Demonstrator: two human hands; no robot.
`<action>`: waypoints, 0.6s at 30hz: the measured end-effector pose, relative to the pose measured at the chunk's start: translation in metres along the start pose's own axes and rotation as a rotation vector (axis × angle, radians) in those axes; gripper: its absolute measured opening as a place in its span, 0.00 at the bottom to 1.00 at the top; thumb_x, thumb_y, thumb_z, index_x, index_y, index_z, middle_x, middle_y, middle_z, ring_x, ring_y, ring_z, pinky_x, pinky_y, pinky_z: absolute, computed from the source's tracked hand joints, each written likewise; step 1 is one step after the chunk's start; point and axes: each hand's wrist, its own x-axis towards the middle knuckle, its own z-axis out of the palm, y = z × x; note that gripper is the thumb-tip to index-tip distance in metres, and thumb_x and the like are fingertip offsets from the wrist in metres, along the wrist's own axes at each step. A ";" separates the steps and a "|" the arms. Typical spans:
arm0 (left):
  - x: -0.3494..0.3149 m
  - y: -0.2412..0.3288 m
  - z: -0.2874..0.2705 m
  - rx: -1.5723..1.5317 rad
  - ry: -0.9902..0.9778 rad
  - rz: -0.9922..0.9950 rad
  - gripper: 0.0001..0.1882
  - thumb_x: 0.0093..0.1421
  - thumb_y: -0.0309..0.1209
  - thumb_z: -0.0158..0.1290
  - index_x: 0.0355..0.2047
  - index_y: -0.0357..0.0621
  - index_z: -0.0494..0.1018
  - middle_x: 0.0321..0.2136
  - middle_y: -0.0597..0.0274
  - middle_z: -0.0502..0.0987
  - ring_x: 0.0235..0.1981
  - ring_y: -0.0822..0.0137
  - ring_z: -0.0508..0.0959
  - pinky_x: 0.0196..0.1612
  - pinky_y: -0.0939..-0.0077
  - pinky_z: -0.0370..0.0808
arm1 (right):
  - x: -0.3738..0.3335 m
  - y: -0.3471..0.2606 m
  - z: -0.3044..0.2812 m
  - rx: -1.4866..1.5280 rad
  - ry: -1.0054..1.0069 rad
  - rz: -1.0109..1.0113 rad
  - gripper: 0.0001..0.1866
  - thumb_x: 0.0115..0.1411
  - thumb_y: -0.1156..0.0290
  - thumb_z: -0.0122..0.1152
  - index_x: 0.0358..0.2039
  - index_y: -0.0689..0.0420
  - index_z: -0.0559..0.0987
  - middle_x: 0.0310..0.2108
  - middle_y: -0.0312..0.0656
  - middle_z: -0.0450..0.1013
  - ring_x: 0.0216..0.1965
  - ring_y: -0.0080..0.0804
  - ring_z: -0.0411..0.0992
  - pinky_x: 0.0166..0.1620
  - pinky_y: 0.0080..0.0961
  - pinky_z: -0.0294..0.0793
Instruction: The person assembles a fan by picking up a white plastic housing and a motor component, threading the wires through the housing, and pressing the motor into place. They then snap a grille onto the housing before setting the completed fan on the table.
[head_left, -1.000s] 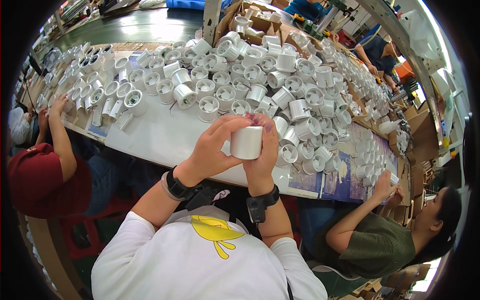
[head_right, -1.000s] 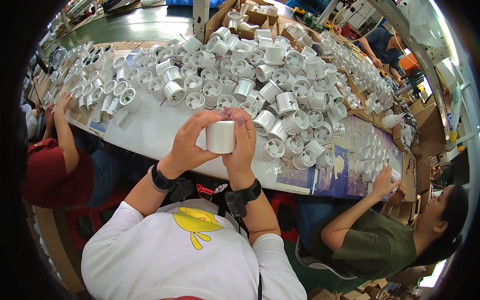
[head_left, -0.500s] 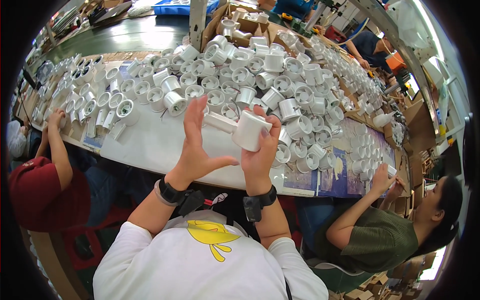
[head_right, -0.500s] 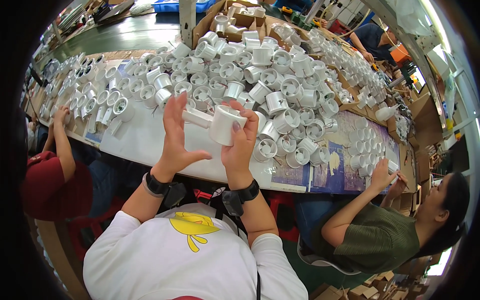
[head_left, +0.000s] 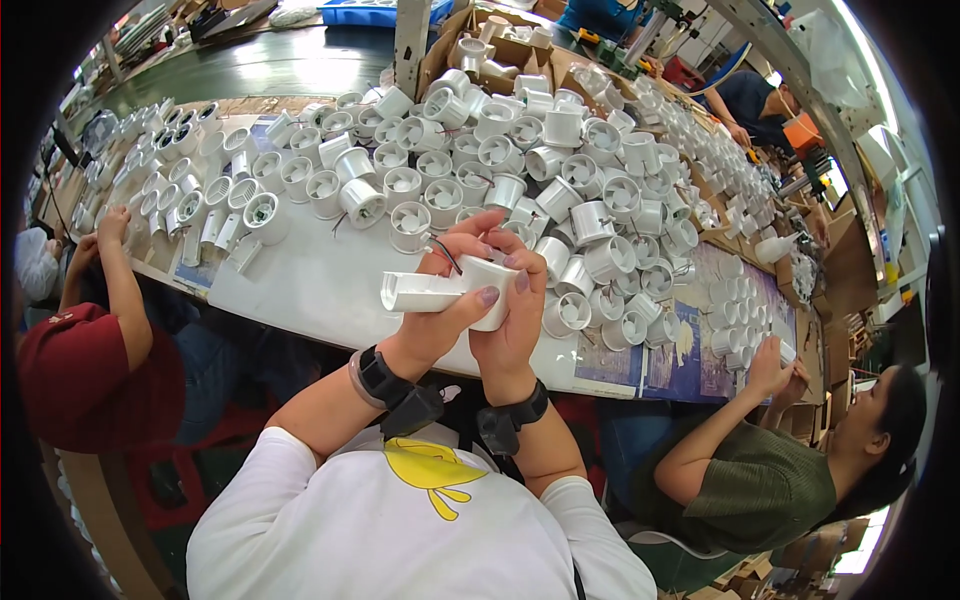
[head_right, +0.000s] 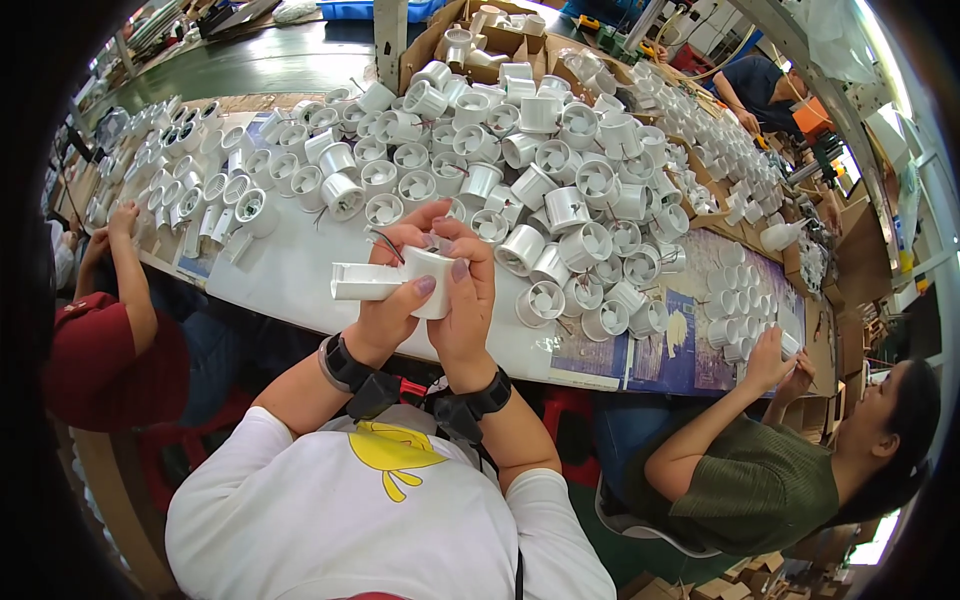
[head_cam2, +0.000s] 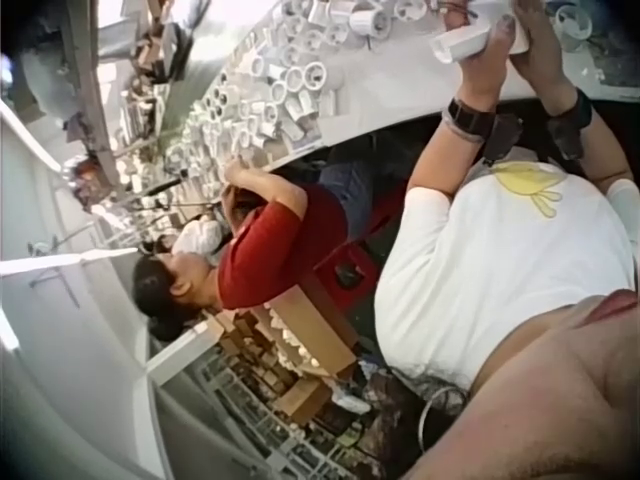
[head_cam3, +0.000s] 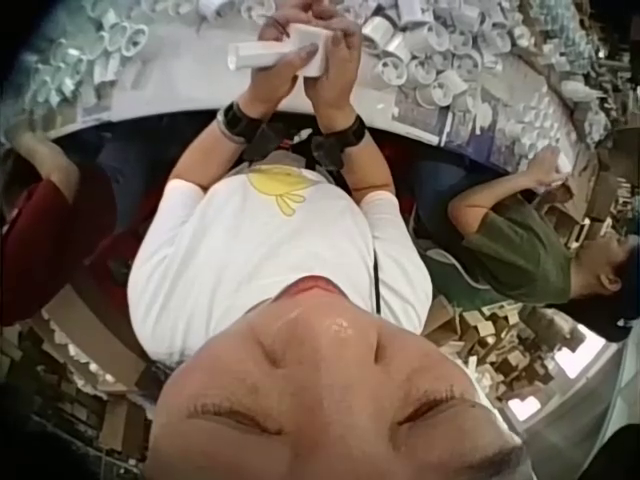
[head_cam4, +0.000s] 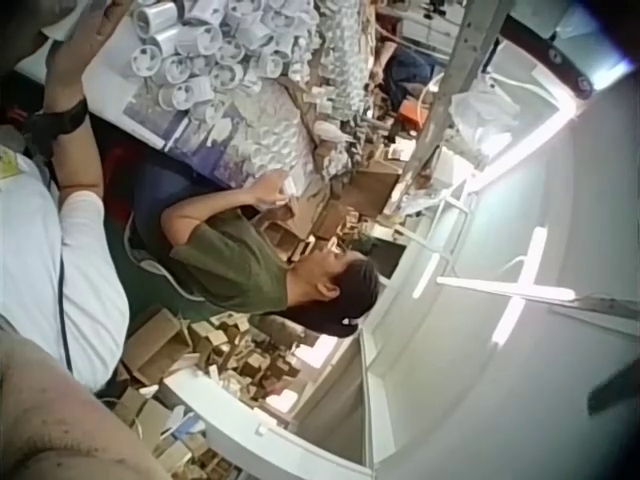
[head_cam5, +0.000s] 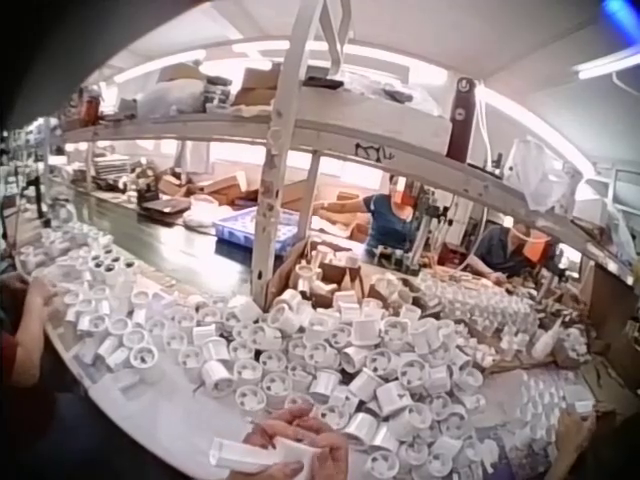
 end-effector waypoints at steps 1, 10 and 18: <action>-0.001 0.000 0.001 0.020 0.003 0.028 0.20 0.52 0.23 0.55 0.46 0.44 0.66 0.57 0.48 0.64 0.63 0.55 0.61 0.63 0.59 0.58 | -0.001 0.000 0.000 -0.021 -0.015 -0.036 0.04 0.65 0.71 0.46 0.38 0.56 0.68 0.52 0.46 0.66 0.56 0.35 0.63 0.60 0.34 0.62; -0.003 -0.002 -0.004 0.132 0.065 0.082 0.18 0.51 0.22 0.54 0.43 0.45 0.68 0.54 0.48 0.68 0.62 0.52 0.62 0.62 0.56 0.59 | 0.001 0.012 -0.007 -0.061 -0.010 -0.069 0.05 0.66 0.70 0.47 0.37 0.57 0.69 0.50 0.44 0.66 0.55 0.33 0.63 0.58 0.31 0.63; 0.013 0.020 -0.024 0.881 -0.252 0.350 0.30 0.49 0.32 0.64 0.53 0.45 0.66 0.58 0.51 0.67 0.66 0.53 0.56 0.63 0.57 0.58 | 0.003 -0.010 -0.014 -0.210 -0.073 0.240 0.21 0.61 0.55 0.57 0.45 0.57 0.67 0.52 0.48 0.67 0.51 0.37 0.69 0.55 0.36 0.69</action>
